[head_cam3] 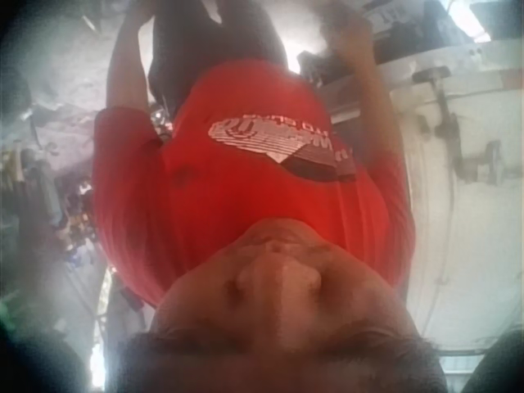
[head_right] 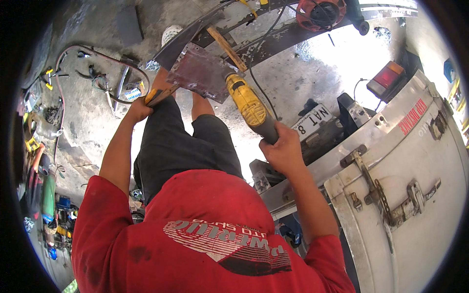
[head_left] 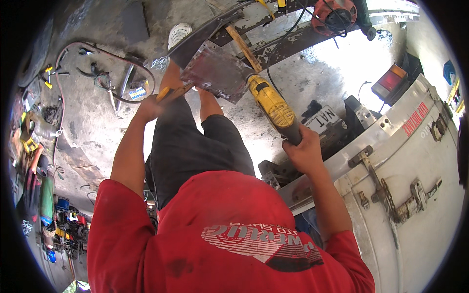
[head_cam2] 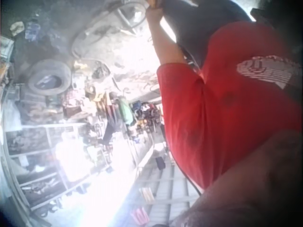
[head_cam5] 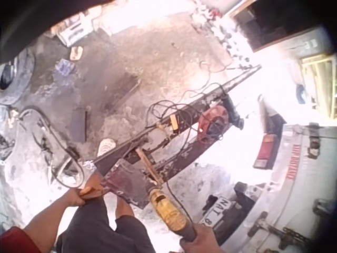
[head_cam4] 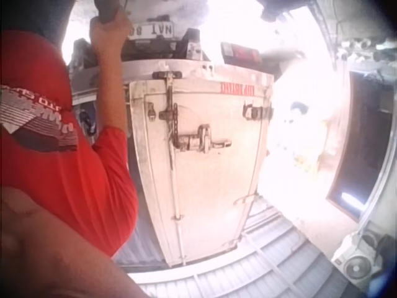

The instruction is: The person uses a yellow power drill to create holes in a rectangular metal plate clamped to a workbench. They secure the plate with a clamp, drill multiple holes, and use a hammer to tap the drill bit for alignment. The person also uses a screwdriver to adjust the drill chuck.

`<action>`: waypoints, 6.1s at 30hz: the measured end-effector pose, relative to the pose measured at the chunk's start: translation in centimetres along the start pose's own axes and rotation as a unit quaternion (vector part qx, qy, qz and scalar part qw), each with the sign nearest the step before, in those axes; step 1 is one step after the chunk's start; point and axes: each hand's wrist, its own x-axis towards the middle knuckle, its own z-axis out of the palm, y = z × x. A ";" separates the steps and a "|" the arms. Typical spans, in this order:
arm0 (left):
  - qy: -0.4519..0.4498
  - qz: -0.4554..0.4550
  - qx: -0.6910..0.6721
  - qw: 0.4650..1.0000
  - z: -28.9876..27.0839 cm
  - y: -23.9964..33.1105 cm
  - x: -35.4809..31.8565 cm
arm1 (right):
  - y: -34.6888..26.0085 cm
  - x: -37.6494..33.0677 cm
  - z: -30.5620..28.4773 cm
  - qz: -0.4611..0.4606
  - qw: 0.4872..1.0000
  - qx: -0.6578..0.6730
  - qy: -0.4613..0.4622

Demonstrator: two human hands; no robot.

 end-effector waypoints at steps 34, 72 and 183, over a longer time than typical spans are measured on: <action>0.064 -0.019 -0.028 0.997 0.4 -1.7 -0.3 | -2.0 3.2 1.5 -0.032 0.999 -0.017 0.009; 0.051 -0.061 -0.024 0.997 -0.4 -1.9 -1.8 | -2.4 3.1 -1.0 0.022 0.999 -0.040 -0.028; 0.118 -0.107 -0.148 0.976 7.4 -6.4 -2.6 | -6.6 4.2 0.3 -0.055 0.966 -0.251 -0.023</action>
